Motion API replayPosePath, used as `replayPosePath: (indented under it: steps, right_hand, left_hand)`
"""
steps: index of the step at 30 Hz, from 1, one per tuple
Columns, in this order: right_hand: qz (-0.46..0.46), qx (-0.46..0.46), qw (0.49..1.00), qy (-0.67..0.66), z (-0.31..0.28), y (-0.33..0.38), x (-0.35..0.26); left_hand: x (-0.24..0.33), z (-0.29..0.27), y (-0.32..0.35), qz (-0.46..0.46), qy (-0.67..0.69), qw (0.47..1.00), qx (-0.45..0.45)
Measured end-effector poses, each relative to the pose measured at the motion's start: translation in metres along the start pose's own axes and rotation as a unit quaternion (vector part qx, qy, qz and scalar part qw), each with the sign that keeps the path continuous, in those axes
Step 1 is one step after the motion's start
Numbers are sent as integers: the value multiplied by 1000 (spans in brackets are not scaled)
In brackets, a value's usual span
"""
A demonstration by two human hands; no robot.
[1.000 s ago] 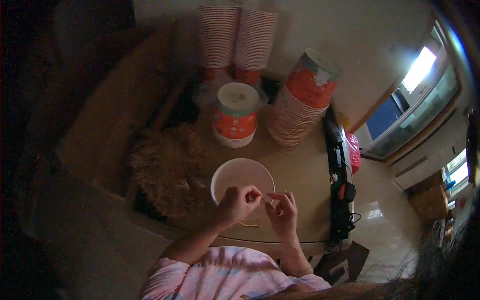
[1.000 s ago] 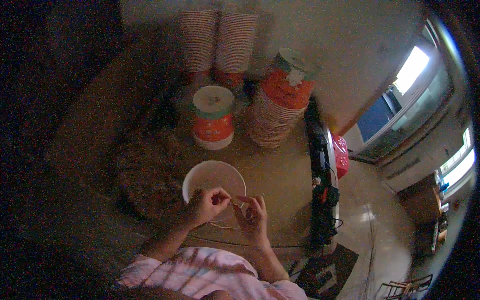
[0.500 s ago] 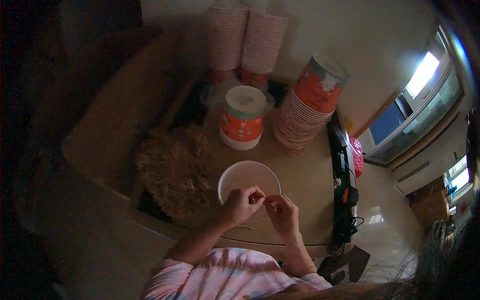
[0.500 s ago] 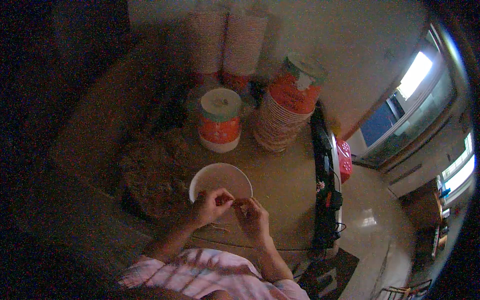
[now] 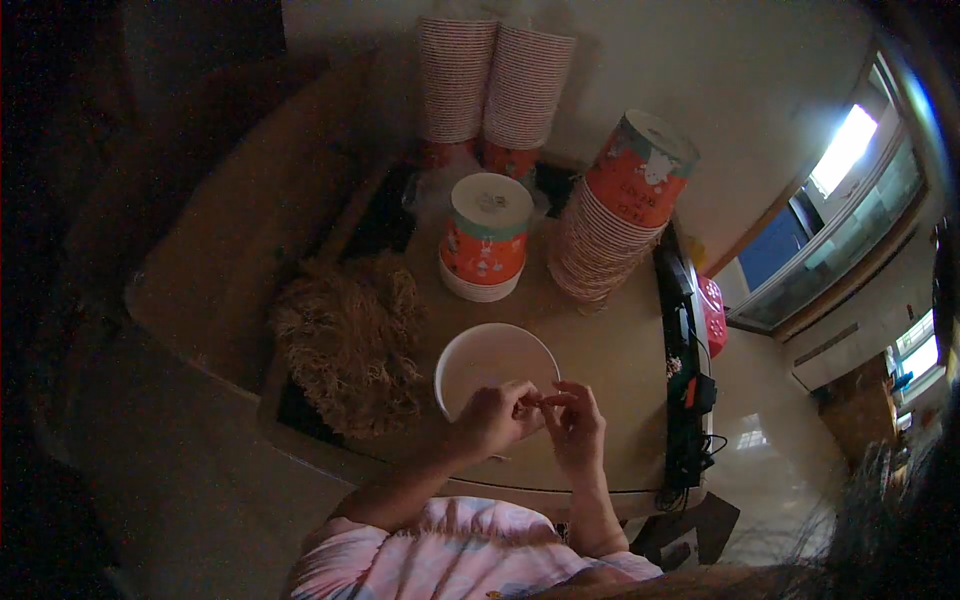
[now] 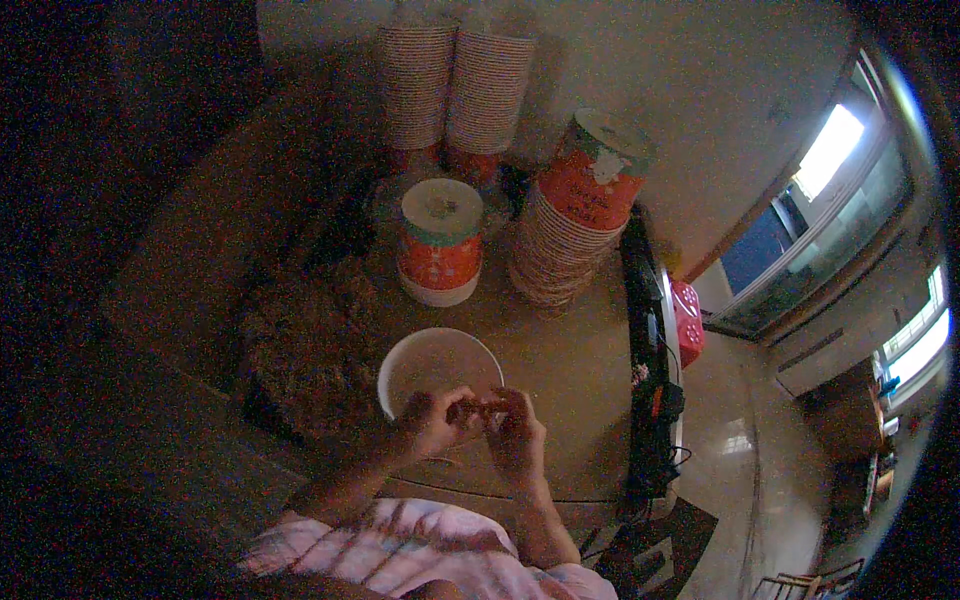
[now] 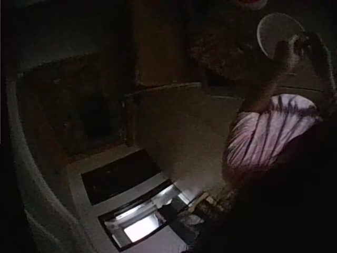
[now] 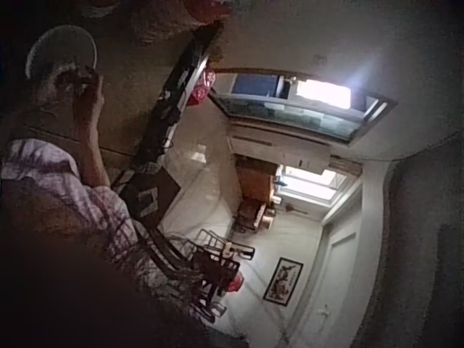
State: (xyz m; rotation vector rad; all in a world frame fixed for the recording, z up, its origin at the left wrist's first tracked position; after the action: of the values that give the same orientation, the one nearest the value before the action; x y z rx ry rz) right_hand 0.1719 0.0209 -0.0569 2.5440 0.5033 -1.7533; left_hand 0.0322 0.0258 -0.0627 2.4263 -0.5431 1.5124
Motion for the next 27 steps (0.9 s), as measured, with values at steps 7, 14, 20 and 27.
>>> replayPosePath:
  steps: [7,14,20,27]
  right_hand:
    - [9,-23,1000,-13,4,1,3]
    - [16,-35,998,44,2,2,-3]
    - [38,-33,997,61,1,3,0]
    - [-1,-28,996,83,7,-2,-3]
  left_hand:
    - [0,0,-1,64,-1,997,39]
    - [-3,-1,0,33,-50,998,17]
    - [-2,-14,6,33,7,998,44]
    - [9,-21,8,15,54,998,7]
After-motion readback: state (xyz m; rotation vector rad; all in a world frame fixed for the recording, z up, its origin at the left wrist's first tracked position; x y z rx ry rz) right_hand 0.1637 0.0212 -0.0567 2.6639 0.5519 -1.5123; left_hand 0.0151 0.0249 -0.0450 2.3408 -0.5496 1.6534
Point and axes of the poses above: each hand's wrist, its own y-axis away from the middle knuckle, its own z-axis out of the palm, x = y × z, the point moved 3 cm from there along -y, towards the middle knuckle, and after that the axes turned 14 degrees about -x, right-handed, at the moved point
